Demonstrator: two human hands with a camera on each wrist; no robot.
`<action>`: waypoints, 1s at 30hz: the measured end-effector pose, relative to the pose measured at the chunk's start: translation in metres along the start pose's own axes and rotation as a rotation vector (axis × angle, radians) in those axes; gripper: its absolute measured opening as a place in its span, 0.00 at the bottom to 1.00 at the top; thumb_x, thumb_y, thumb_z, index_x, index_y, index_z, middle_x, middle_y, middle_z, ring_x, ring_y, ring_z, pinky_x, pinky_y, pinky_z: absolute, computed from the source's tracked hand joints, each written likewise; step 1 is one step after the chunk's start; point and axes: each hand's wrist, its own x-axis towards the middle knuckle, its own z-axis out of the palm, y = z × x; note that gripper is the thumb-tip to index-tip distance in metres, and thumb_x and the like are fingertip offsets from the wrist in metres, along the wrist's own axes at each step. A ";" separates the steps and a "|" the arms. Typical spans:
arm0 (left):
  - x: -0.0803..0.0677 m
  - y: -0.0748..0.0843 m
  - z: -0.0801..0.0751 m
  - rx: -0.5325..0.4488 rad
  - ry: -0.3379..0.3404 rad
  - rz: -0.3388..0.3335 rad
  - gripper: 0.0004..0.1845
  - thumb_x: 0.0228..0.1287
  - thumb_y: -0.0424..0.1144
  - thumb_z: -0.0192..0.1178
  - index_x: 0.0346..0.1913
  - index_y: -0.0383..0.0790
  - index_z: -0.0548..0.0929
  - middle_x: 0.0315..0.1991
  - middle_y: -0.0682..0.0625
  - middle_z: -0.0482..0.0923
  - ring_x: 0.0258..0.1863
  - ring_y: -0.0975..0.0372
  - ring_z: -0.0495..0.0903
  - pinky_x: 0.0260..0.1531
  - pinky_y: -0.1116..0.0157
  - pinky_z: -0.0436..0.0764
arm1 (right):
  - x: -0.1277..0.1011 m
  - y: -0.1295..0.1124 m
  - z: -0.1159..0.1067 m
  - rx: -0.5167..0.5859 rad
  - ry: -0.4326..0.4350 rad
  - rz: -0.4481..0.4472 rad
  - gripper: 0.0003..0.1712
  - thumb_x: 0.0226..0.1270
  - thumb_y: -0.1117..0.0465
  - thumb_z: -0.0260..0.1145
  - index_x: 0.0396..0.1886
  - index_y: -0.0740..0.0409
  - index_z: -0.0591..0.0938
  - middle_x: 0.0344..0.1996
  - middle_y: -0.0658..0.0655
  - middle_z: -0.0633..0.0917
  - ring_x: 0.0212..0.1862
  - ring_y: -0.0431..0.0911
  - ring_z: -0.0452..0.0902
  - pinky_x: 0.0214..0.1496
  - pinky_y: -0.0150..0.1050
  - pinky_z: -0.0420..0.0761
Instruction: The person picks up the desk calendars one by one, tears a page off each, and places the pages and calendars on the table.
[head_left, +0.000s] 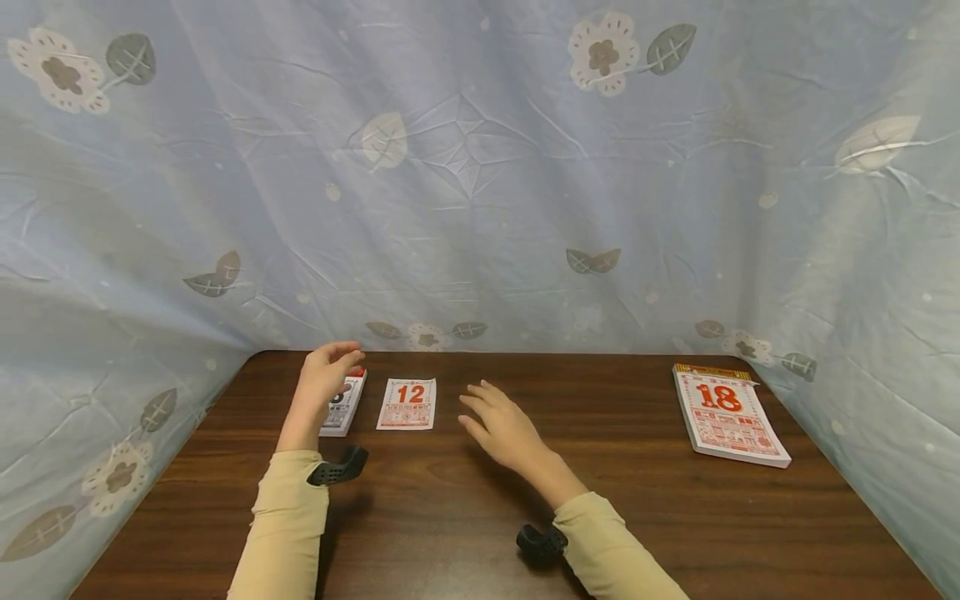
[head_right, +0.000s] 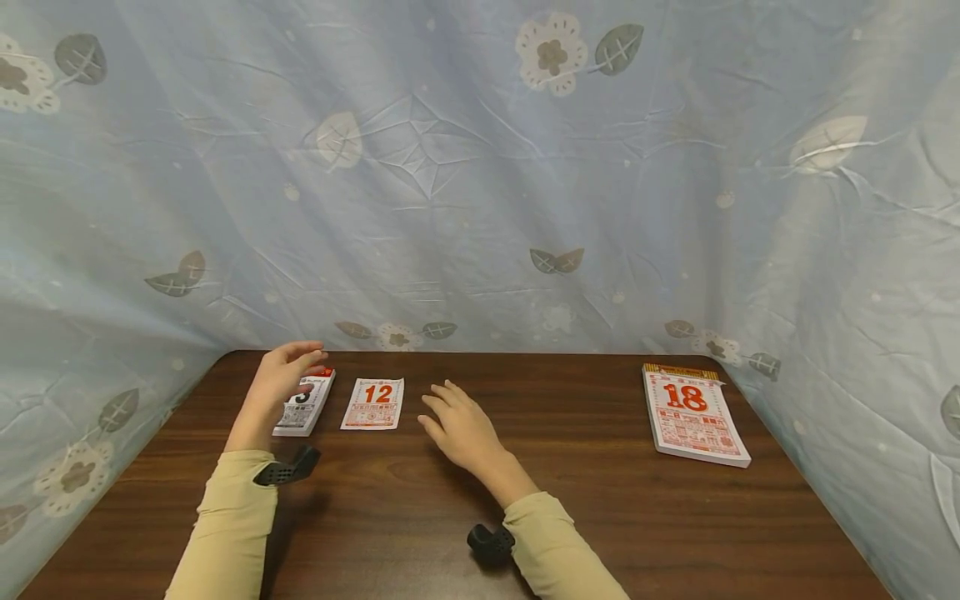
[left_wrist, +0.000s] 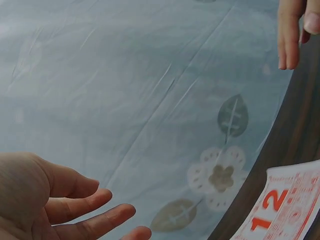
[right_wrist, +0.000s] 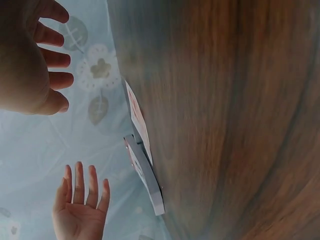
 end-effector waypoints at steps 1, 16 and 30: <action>0.000 0.002 0.003 0.007 -0.006 0.004 0.23 0.76 0.42 0.46 0.67 0.35 0.70 0.64 0.36 0.73 0.62 0.44 0.74 0.56 0.48 0.76 | -0.002 0.002 -0.001 -0.001 0.002 0.006 0.26 0.75 0.47 0.55 0.63 0.57 0.77 0.67 0.59 0.73 0.72 0.56 0.63 0.69 0.54 0.69; -0.008 0.021 0.063 0.149 -0.038 0.132 0.16 0.71 0.39 0.55 0.57 0.37 0.80 0.53 0.39 0.82 0.52 0.47 0.81 0.48 0.57 0.77 | -0.029 0.028 -0.019 -0.002 0.040 0.047 0.26 0.74 0.48 0.56 0.63 0.58 0.76 0.67 0.61 0.73 0.72 0.59 0.62 0.68 0.57 0.69; -0.027 0.023 0.117 0.191 -0.149 0.217 0.15 0.70 0.39 0.57 0.56 0.40 0.80 0.55 0.43 0.81 0.55 0.48 0.79 0.55 0.48 0.78 | -0.060 0.058 -0.040 0.010 0.082 0.113 0.25 0.71 0.52 0.61 0.62 0.60 0.76 0.66 0.64 0.74 0.71 0.62 0.63 0.67 0.59 0.69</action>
